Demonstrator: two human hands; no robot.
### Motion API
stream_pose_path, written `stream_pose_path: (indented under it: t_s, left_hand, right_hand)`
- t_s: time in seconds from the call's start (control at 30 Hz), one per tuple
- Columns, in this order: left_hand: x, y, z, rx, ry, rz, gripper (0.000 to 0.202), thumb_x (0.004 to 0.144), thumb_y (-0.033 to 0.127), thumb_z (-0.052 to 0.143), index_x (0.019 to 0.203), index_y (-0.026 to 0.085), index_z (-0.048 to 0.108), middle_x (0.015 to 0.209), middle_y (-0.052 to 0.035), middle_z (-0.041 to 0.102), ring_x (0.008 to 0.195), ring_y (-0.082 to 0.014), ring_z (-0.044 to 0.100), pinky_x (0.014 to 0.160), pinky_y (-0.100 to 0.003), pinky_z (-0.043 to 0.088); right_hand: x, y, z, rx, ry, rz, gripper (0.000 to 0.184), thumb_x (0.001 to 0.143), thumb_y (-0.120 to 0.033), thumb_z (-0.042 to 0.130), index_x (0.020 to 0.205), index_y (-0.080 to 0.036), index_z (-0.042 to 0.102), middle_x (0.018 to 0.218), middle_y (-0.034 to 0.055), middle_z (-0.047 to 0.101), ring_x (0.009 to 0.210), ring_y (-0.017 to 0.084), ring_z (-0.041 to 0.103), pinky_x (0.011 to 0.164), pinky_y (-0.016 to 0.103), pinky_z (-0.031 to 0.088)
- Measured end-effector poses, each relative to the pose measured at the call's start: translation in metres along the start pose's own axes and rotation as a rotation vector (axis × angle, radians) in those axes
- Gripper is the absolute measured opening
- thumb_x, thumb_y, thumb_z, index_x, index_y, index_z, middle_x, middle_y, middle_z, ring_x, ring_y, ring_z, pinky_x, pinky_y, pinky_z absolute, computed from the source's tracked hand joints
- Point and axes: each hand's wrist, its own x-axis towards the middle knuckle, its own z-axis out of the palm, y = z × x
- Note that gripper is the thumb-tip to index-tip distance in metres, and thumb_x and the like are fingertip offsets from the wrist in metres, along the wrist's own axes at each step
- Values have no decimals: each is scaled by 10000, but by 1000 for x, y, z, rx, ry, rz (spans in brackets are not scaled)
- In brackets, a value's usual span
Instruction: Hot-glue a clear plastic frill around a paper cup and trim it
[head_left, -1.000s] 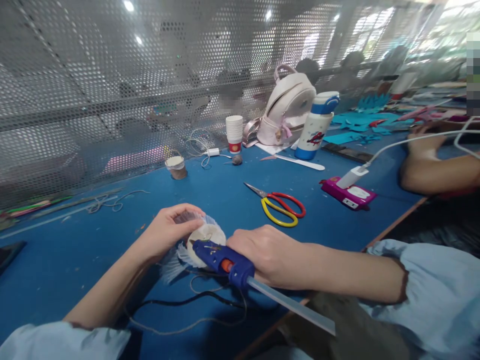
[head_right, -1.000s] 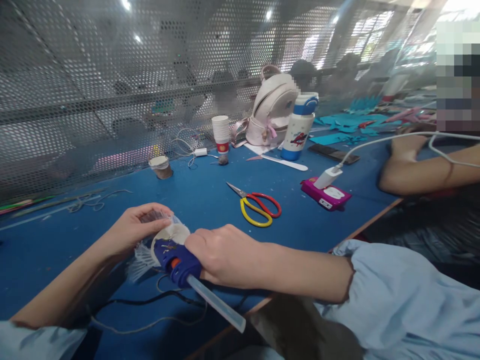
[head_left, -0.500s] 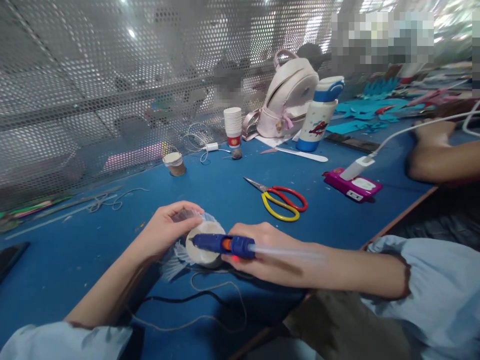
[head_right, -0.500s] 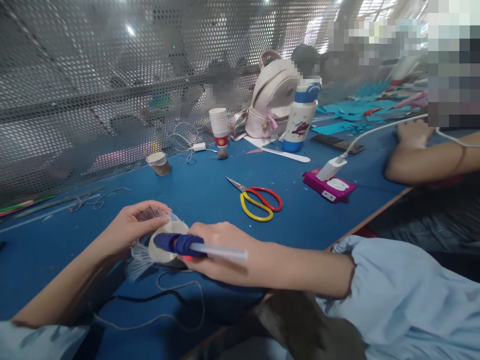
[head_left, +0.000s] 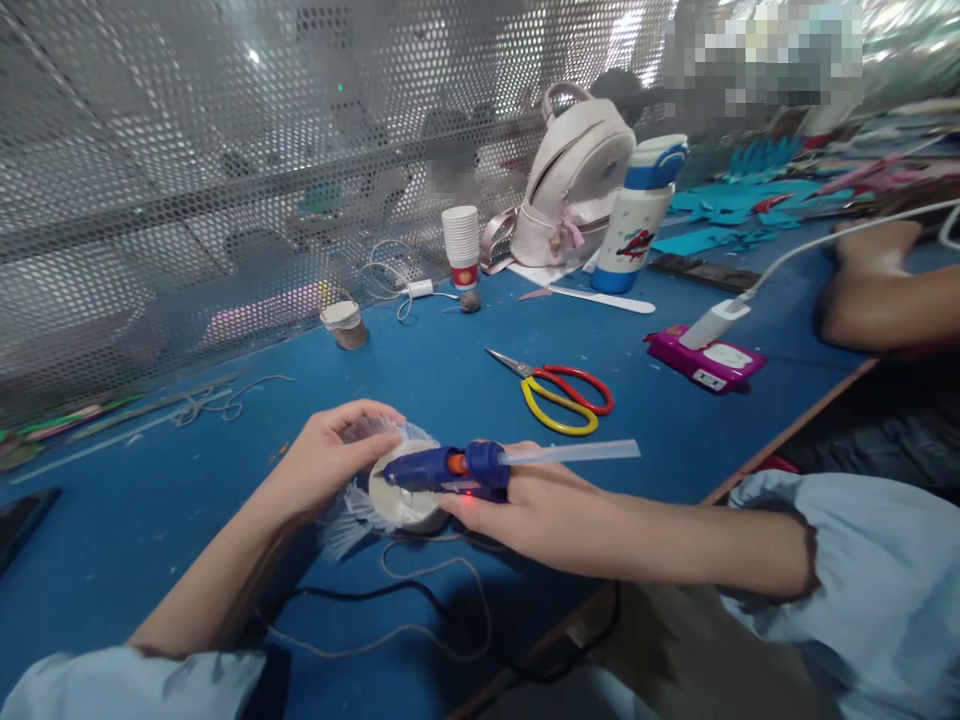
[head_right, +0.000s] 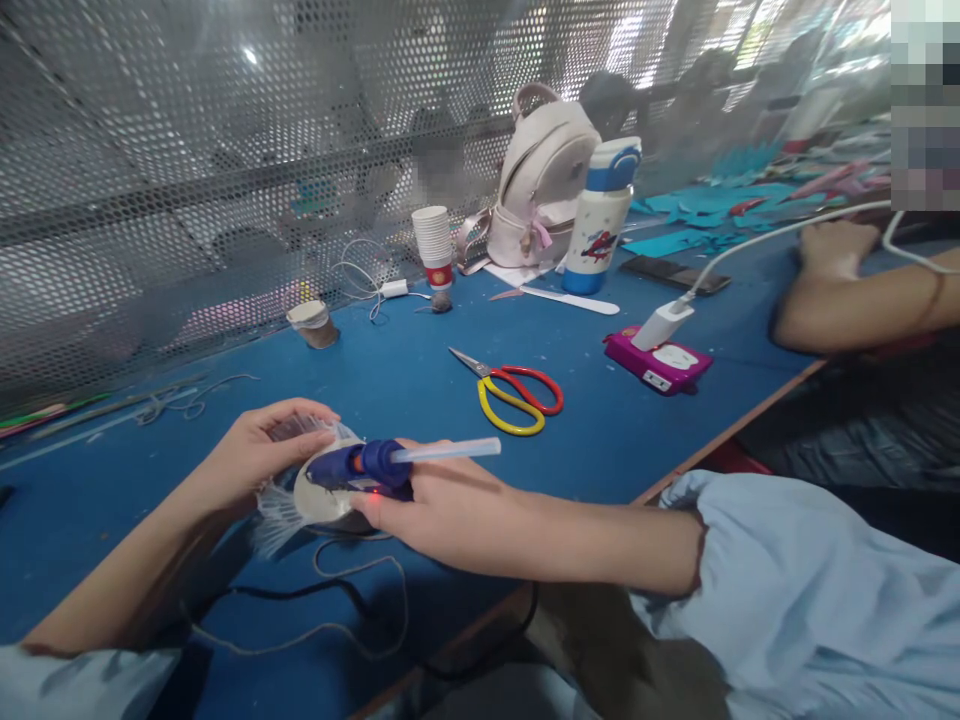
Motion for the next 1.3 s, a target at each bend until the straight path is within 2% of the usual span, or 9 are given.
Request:
stream_pose_path:
  t_s: [0.1, 0.3, 0.63, 0.8, 0.9, 0.97, 1.13, 1.23, 1.3]
  left_hand:
    - [-1, 1, 0, 3, -3, 3, 300, 657, 410, 805, 840, 193, 709, 654, 20, 651, 577, -101, 550, 528, -189, 438]
    - [-3, 5, 1, 26, 12, 10, 307, 643, 407, 810, 831, 186, 710, 637, 10, 656, 549, -109, 549, 504, -199, 422]
    - [-2, 2, 1, 2, -1, -27, 318, 651, 414, 812, 852, 191, 705, 637, 19, 649, 544, -99, 540, 495, -187, 417]
    - [-3, 5, 2, -23, -6, -12, 299, 644, 391, 818, 827, 181, 709, 638, 14, 653, 551, -102, 546, 516, -196, 431]
    - [-3, 6, 2, -33, 0, -14, 304, 635, 388, 822, 820, 176, 708, 643, 4, 662, 552, -111, 559, 524, -208, 441]
    - [-3, 5, 2, -38, -8, -15, 314, 638, 395, 820, 833, 176, 707, 643, -1, 664, 551, -119, 568, 528, -219, 449]
    - [-2, 2, 1, -46, -18, -2, 336, 642, 425, 816, 844, 179, 708, 650, -5, 672, 560, -117, 576, 546, -219, 462]
    - [-3, 2, -1, -30, 5, -6, 349, 636, 432, 819, 849, 178, 709, 657, -8, 680, 561, -119, 580, 544, -218, 471]
    - [-5, 2, -3, -26, 13, -5, 355, 635, 432, 819, 857, 177, 711, 706, -23, 701, 592, -128, 597, 558, -222, 486]
  right_hand:
    - [0, -4, -3, 99, -3, 10, 348, 885, -404, 527, 1141, -228, 683, 985, 26, 708, 891, 197, 625, 786, 289, 455]
    - [2, -2, -3, 125, 14, 10, 305, 884, -381, 528, 1035, -185, 707, 840, 19, 690, 732, 155, 583, 678, 260, 448]
    - [-1, -5, 2, 113, 68, 10, 262, 882, -360, 515, 967, -197, 701, 791, 9, 679, 736, 154, 582, 675, 261, 442]
    - [1, -4, 0, 243, -56, 126, 270, 865, -406, 549, 852, -161, 661, 552, -32, 537, 485, 103, 487, 480, 222, 397]
    - [-1, -3, -4, 330, -113, 180, 273, 856, -413, 561, 761, -159, 592, 552, -41, 513, 422, 76, 442, 401, 202, 364]
    - [-4, -2, -10, 354, -109, 141, 281, 851, -411, 575, 723, -161, 568, 553, -42, 517, 422, 69, 447, 397, 191, 368]
    - [-16, 4, -28, 479, -15, 36, 334, 858, -446, 590, 723, -142, 615, 424, -55, 468, 393, 73, 452, 423, 195, 382]
    - [-15, 12, -35, 691, 135, -68, 357, 839, -478, 608, 738, -136, 616, 434, -60, 456, 361, 70, 401, 403, 226, 373]
    - [-9, 19, -38, 748, 252, -86, 365, 845, -487, 593, 745, -136, 613, 443, -61, 444, 371, 76, 395, 416, 243, 379]
